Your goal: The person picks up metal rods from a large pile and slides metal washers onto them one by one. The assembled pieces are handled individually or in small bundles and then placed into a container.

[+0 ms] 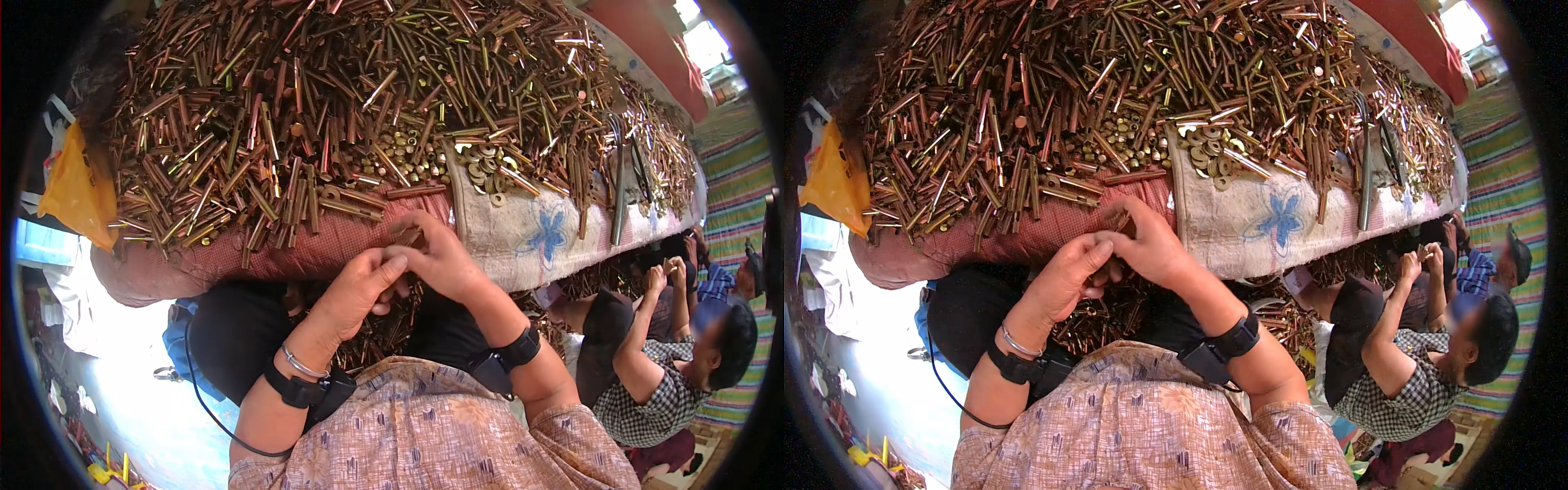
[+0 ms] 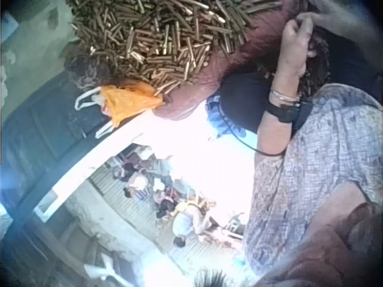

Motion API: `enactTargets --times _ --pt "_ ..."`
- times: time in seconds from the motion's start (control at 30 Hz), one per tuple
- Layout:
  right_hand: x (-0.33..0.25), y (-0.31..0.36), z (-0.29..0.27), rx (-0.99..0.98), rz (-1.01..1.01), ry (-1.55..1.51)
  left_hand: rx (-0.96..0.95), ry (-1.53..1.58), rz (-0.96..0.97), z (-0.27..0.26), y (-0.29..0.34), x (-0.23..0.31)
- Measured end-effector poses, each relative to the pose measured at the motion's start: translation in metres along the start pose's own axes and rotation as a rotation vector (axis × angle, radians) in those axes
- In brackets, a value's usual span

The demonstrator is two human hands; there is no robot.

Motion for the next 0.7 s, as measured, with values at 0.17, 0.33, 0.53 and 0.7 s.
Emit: enactTargets --times 0.17,0.33,0.53,0.7 --pt "-0.034 -0.021 -0.033 0.352 -0.545 0.505 0.114 0.067 0.002 -0.014 0.001 -0.002" --pt "-0.036 -0.034 -0.016 0.262 -0.655 1.119 0.239 0.083 0.060 -0.013 0.001 0.004" --pt "-0.029 -0.031 -0.018 0.207 -0.638 1.019 0.140 0.152 0.019 -0.011 0.002 0.000" --pt "-0.039 -0.043 -0.045 0.369 -0.618 0.747 0.188 0.154 0.018 -0.014 0.001 0.000"
Point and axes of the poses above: each hand's wrist, its own y-axis away from the middle knuckle, its own z-axis out of the palm, x = y × z, the point moved 7 cm from there along -y, towards the middle knuckle, and after that the axes turned 5 degrees about x, right-handed, at the moved point
